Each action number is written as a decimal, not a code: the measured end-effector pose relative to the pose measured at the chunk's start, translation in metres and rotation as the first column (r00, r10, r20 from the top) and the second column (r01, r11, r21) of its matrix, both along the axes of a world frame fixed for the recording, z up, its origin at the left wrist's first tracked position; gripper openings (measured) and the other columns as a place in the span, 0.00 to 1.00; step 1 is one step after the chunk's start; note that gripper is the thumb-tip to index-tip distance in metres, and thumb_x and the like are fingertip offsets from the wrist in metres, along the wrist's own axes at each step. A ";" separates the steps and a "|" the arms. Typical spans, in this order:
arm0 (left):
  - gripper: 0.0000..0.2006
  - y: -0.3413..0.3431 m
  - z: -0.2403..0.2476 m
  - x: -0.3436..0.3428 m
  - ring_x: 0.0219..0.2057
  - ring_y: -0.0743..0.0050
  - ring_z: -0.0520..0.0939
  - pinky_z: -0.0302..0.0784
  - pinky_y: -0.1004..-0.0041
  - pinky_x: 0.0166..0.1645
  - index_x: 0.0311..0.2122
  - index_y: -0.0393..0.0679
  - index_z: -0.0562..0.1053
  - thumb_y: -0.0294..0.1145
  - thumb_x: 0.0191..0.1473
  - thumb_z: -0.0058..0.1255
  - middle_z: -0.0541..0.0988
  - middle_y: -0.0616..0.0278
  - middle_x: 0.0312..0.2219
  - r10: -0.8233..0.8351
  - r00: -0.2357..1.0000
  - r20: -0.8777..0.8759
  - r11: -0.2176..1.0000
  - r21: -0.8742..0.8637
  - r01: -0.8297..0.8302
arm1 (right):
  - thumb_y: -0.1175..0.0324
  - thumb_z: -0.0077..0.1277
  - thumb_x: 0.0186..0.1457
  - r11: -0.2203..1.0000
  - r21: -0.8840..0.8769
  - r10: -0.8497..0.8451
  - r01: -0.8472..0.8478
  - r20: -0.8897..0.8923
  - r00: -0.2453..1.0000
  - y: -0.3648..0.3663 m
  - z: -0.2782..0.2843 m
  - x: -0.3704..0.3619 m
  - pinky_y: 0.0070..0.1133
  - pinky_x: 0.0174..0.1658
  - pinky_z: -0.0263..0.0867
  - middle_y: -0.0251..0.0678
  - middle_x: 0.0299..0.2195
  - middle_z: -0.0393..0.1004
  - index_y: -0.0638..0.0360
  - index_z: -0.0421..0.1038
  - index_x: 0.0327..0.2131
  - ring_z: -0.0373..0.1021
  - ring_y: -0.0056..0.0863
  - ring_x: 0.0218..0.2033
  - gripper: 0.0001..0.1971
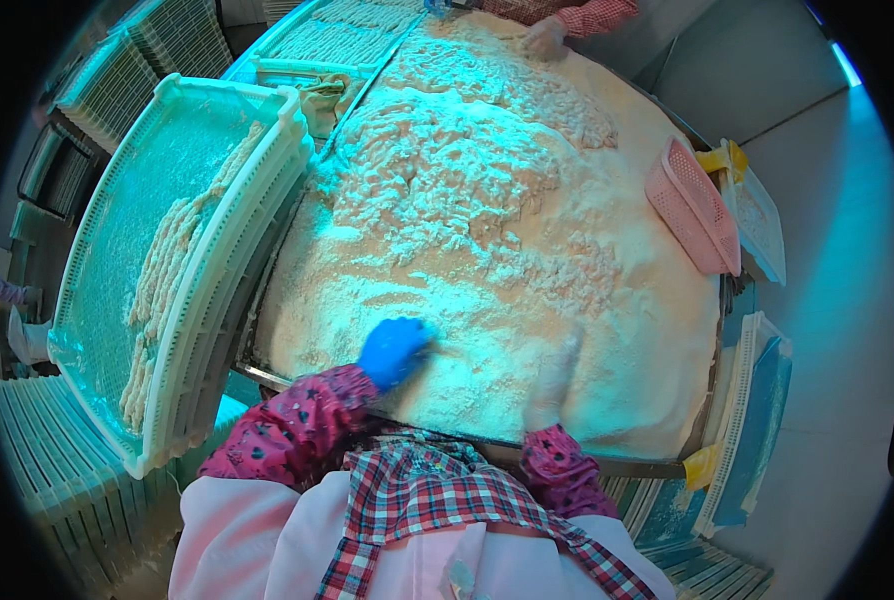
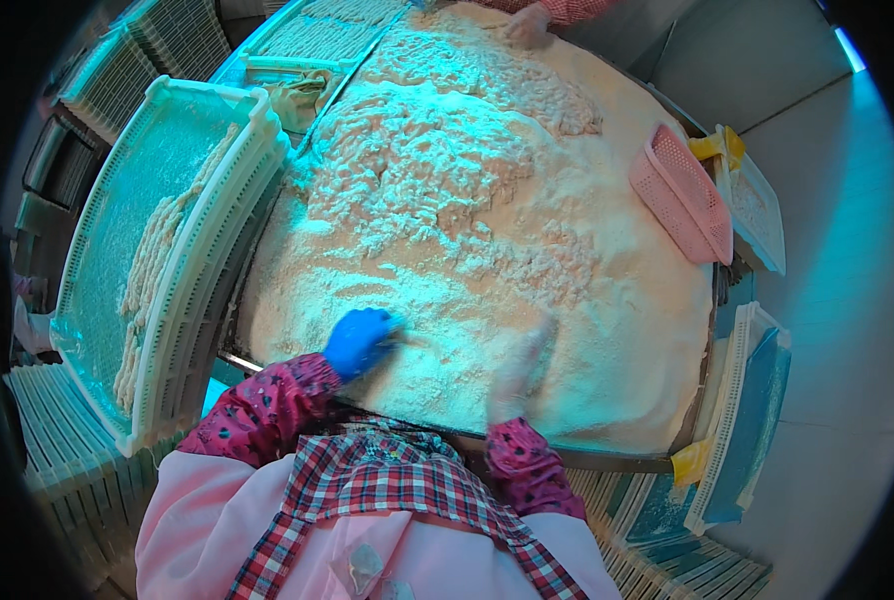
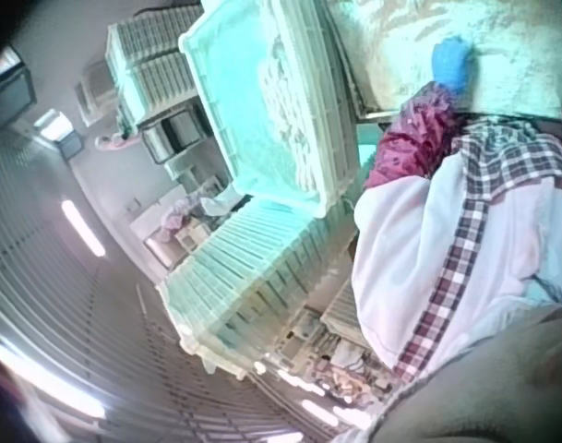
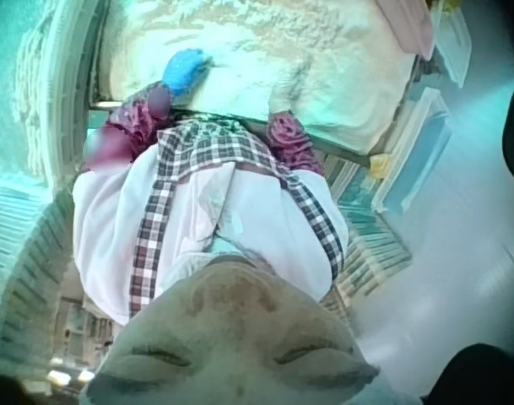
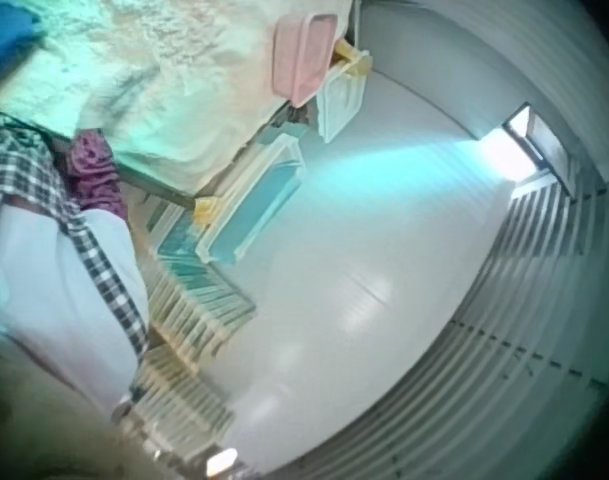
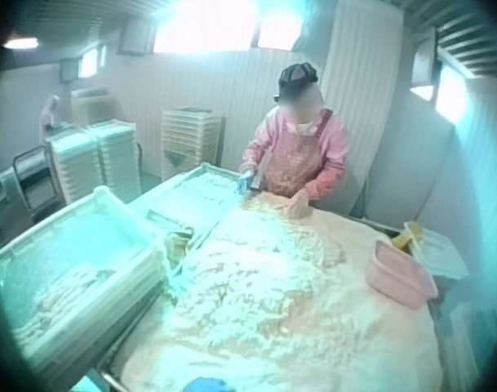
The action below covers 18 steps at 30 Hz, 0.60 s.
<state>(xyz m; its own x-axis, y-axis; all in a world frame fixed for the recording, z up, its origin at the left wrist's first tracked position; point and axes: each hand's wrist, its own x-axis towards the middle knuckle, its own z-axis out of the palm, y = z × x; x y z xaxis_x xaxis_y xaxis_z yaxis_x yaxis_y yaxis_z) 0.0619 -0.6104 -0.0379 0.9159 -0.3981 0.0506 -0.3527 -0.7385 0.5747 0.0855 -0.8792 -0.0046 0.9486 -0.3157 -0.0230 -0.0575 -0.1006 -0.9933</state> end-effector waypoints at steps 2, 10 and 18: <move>0.16 0.019 0.003 -0.013 0.32 0.56 0.74 0.69 0.62 0.35 0.40 0.49 0.71 0.34 0.42 0.54 0.74 0.57 0.32 0.055 0.979 0.196 0.998 0.000 -0.056 | 0.51 0.30 0.61 0.960 -0.278 -0.043 -0.019 -0.214 0.976 -0.042 -0.052 -0.006 0.27 0.63 0.36 0.44 0.61 0.46 0.64 0.45 0.60 0.42 0.34 0.62 0.31; 0.16 -0.046 -0.019 0.017 0.41 0.62 0.75 0.70 0.67 0.43 0.44 0.45 0.71 0.34 0.48 0.49 0.75 0.57 0.38 0.137 0.973 -0.185 0.969 -0.178 -0.171 | 0.57 0.30 0.62 0.849 -0.478 0.252 -0.226 -0.009 0.968 0.060 0.008 -0.030 0.30 0.63 0.35 0.48 0.61 0.45 0.63 0.46 0.59 0.38 0.39 0.63 0.27; 0.25 -0.056 0.007 -0.016 0.57 0.65 0.61 0.56 0.68 0.59 0.60 0.42 0.51 0.40 0.61 0.33 0.56 0.57 0.58 -0.400 0.667 -0.629 0.219 -0.772 -0.597 | 0.58 0.33 0.61 0.738 -0.626 0.433 -0.253 0.151 0.889 0.095 0.013 -0.002 0.31 0.63 0.34 0.47 0.61 0.46 0.64 0.48 0.59 0.39 0.40 0.63 0.27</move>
<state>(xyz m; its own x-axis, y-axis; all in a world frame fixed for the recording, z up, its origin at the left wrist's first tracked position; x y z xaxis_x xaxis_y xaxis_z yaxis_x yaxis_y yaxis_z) 0.0455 -0.6661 -0.0310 0.8710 -0.4081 -0.2736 0.4620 0.4908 0.7387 0.0835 -0.7846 0.0080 0.9316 0.1658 0.3235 0.3543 -0.6137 -0.7056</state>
